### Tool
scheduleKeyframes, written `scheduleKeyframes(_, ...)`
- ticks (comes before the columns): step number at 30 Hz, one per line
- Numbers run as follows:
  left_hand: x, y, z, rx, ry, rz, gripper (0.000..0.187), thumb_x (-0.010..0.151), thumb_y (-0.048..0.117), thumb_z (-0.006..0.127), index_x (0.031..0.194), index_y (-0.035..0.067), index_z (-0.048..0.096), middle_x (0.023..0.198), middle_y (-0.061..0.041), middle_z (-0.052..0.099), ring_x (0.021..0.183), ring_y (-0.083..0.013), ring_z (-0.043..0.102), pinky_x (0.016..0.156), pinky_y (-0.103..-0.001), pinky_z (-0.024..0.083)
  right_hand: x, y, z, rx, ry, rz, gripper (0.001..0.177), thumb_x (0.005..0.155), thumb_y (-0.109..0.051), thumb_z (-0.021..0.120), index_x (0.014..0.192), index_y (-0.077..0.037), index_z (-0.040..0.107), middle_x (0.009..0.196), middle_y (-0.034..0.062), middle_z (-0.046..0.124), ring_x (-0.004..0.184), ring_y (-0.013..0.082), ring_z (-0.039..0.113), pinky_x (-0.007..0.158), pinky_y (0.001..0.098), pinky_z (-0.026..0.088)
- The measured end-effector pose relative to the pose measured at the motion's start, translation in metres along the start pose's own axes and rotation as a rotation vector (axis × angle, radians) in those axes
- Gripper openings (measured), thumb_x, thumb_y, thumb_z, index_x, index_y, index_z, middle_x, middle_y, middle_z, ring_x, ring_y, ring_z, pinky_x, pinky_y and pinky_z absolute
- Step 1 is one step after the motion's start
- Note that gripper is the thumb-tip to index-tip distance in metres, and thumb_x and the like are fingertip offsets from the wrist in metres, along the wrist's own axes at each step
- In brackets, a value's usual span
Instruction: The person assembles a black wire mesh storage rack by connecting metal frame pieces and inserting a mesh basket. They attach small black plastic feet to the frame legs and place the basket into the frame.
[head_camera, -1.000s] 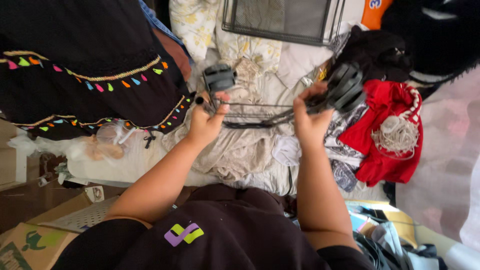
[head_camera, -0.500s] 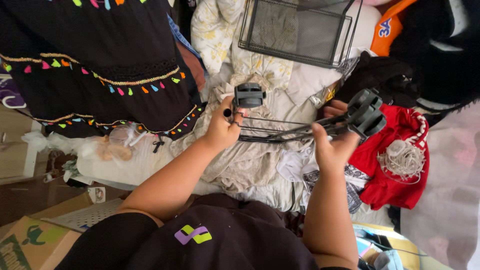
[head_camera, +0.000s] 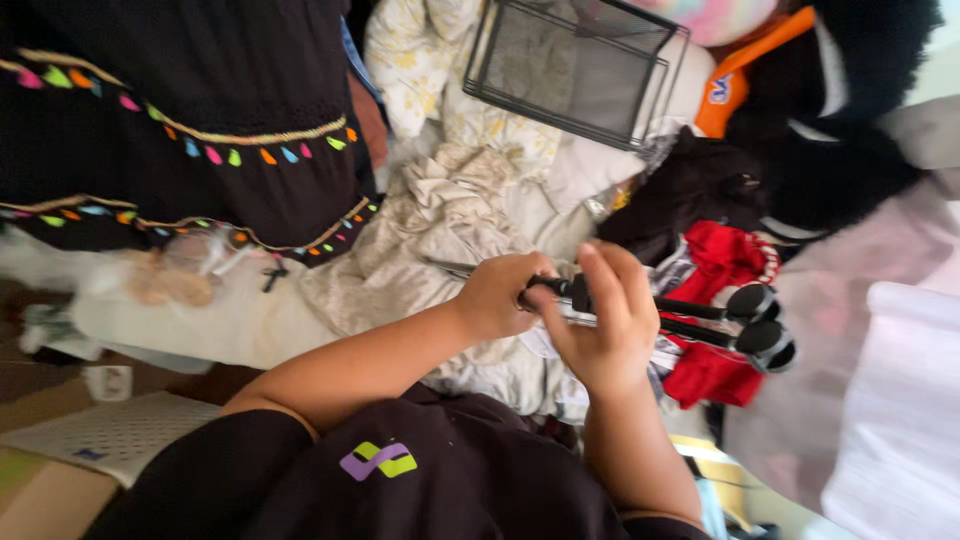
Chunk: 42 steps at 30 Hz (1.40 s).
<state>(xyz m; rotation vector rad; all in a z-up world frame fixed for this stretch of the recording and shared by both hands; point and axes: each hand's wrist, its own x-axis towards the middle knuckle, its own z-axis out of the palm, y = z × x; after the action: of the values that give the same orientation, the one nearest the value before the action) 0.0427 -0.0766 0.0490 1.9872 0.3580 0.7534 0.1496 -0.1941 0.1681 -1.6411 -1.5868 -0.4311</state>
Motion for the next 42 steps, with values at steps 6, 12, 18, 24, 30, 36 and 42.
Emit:
scheduleKeyframes(6,-0.006,-0.004,0.012,0.014,-0.035,0.096,0.022,0.072,0.008,0.076,0.084,0.010,0.057,0.076,-0.011,0.062,0.075,-0.0363,0.064,0.064,-0.046,0.049,-0.006,-0.001,0.000,0.112,0.061,0.096,0.022,0.078,0.008,0.079,0.093,-0.001,0.065,0.089,0.0129,0.066,0.073,0.0259,0.067,0.067,0.0344,0.055)
scheduleKeyframes(12,-0.011,-0.010,0.018,-0.029,0.008,0.208,0.020,0.079,0.013,0.078,0.087,0.011,0.060,0.078,-0.011,0.064,0.076,-0.0367,0.065,0.065,-0.047,0.050,-0.003,0.001,-0.010,0.055,-0.010,-0.098,0.022,0.074,0.006,0.078,0.089,-0.003,0.064,0.084,0.0113,0.065,0.071,0.0275,0.066,0.065,0.0368,0.056)
scheduleKeyframes(18,-0.016,-0.013,0.016,-0.028,0.025,0.237,0.021,0.078,0.013,0.076,0.090,0.010,0.059,0.077,-0.011,0.064,0.076,-0.0361,0.066,0.066,-0.046,0.051,0.008,0.001,-0.011,0.073,-0.072,-0.284,0.024,0.070,0.005,0.079,0.085,-0.004,0.062,0.080,0.0099,0.062,0.066,0.0267,0.063,0.059,0.0373,0.052)
scheduleKeyframes(24,-0.021,-0.018,0.011,-0.042,-0.011,0.250,0.023,0.075,0.015,0.077,0.087,0.011,0.058,0.073,-0.010,0.064,0.072,-0.0347,0.066,0.063,-0.045,0.051,0.021,0.004,-0.011,0.125,-0.150,-0.489,0.023,0.072,0.003,0.078,0.086,-0.004,0.061,0.079,0.0074,0.060,0.062,0.0242,0.060,0.055,0.0359,0.050)
scheduleKeyframes(30,-0.021,-0.025,0.009,-0.020,0.010,0.256,0.021,0.076,0.016,0.077,0.084,0.012,0.058,0.072,-0.009,0.062,0.070,-0.0343,0.065,0.062,-0.045,0.051,0.027,0.000,-0.008,0.102,-0.177,-0.531,0.024,0.072,0.003,0.078,0.087,-0.004,0.060,0.080,0.0066,0.061,0.062,0.0230,0.059,0.055,0.0347,0.049)
scheduleKeyframes(36,-0.018,-0.030,0.006,-0.036,0.103,0.265,0.021,0.076,0.017,0.077,0.082,0.012,0.058,0.072,-0.010,0.061,0.068,-0.0346,0.063,0.060,-0.045,0.050,0.029,-0.010,0.001,0.065,-0.114,-0.396,0.025,0.070,0.001,0.078,0.086,-0.006,0.060,0.079,0.0065,0.061,0.061,0.0221,0.058,0.054,0.0342,0.046)
scheduleKeyframes(42,-0.016,-0.037,-0.006,-0.067,-0.013,0.233,0.020,0.073,0.014,0.075,0.081,0.011,0.056,0.072,-0.010,0.059,0.070,-0.0356,0.063,0.061,-0.045,0.049,0.035,-0.007,0.007,0.112,-0.153,-0.424,0.024,0.068,-0.001,0.078,0.084,-0.006,0.060,0.080,0.0050,0.060,0.059,0.0202,0.055,0.052,0.0338,0.043)
